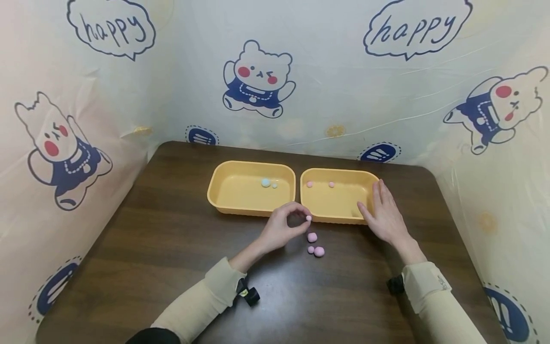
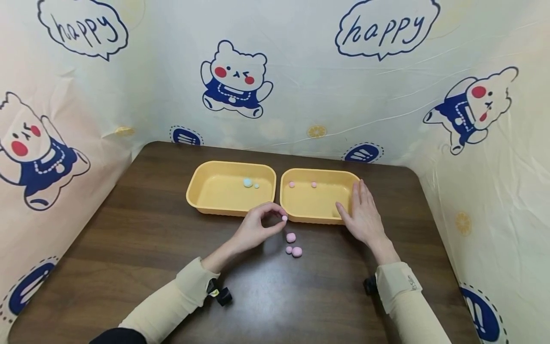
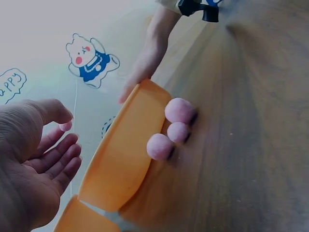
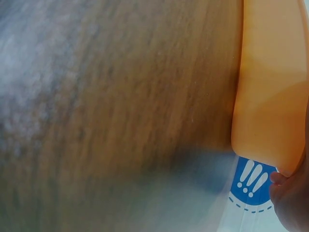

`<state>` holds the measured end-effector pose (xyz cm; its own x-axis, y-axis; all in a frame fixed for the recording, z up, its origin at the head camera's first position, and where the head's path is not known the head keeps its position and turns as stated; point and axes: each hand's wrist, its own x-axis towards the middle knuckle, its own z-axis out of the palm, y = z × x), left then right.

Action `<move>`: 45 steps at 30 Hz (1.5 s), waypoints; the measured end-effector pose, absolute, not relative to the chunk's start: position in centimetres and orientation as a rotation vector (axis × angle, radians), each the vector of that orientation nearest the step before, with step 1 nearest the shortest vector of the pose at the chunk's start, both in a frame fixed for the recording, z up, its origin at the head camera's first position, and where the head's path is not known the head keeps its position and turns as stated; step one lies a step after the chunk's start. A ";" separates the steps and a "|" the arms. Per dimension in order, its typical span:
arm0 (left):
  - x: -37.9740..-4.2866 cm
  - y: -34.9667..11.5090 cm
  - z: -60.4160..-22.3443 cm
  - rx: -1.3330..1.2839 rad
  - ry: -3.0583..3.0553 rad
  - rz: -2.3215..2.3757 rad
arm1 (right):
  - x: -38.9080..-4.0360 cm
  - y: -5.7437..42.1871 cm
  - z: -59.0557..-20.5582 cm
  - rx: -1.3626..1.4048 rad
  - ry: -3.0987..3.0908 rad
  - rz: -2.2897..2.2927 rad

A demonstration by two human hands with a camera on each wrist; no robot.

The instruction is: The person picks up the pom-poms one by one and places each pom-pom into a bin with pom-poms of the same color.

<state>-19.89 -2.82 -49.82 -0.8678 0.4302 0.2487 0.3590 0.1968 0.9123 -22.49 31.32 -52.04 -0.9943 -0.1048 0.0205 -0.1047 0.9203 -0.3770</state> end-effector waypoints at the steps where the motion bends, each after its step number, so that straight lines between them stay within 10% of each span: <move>1: -20.1 -2.7 -49.8 0.785 2.378 1.796 | -22.5 31.3 -52.0 -0.170 3.074 -0.607; 45: -29.4 3.1 -49.4 0.769 2.515 1.729 | -22.5 31.5 -52.0 -0.194 3.108 -0.596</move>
<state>-29.44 3.08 -49.41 -0.8807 0.3870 0.2730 0.3936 0.2772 0.8765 -22.47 31.48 -52.01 -0.9921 -0.1146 0.0514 -0.1255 0.9218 -0.3668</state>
